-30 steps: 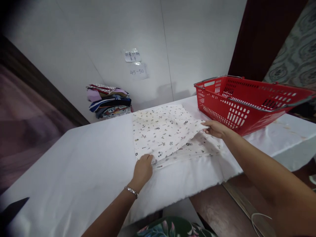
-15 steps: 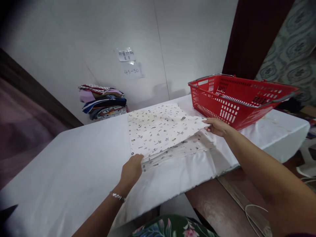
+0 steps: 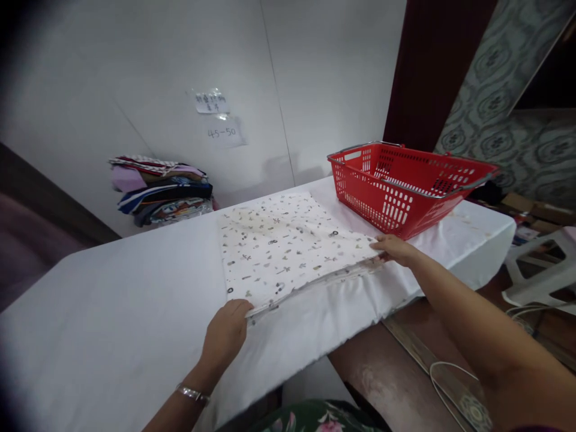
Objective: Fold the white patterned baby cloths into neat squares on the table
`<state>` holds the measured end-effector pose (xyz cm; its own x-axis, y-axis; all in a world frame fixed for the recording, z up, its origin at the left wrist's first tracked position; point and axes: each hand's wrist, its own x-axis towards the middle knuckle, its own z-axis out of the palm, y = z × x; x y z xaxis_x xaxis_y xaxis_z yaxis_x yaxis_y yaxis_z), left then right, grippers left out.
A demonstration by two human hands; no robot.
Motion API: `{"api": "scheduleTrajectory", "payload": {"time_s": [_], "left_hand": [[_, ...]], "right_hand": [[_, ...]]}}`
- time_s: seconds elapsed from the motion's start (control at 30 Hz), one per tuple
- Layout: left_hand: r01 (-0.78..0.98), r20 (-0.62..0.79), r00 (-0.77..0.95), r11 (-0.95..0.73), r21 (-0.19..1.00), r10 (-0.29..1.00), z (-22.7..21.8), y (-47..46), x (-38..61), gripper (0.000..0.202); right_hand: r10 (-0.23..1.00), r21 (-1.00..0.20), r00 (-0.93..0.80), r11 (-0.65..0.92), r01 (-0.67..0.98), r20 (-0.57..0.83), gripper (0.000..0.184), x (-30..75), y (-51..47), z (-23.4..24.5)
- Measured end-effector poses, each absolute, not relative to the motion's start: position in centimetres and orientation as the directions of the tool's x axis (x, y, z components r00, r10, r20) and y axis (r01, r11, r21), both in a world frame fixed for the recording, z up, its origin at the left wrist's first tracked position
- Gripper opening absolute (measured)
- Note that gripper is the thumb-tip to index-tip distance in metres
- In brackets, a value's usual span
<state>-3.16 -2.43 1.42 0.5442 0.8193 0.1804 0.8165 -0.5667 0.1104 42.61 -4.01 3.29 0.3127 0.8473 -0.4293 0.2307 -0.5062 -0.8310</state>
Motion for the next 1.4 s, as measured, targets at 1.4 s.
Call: {"api": "scheduleTrajectory", "payload": {"time_s": [1.4], "left_hand": [[0.954, -0.018, 0.140, -0.130, 0.270, 0.990, -0.8, -4.3, -5.4, 0.037]], "right_hand": [[0.863, -0.256, 0.456, -0.502, 0.826, -0.218, 0.009, 41.9, -4.4, -0.6]]}}
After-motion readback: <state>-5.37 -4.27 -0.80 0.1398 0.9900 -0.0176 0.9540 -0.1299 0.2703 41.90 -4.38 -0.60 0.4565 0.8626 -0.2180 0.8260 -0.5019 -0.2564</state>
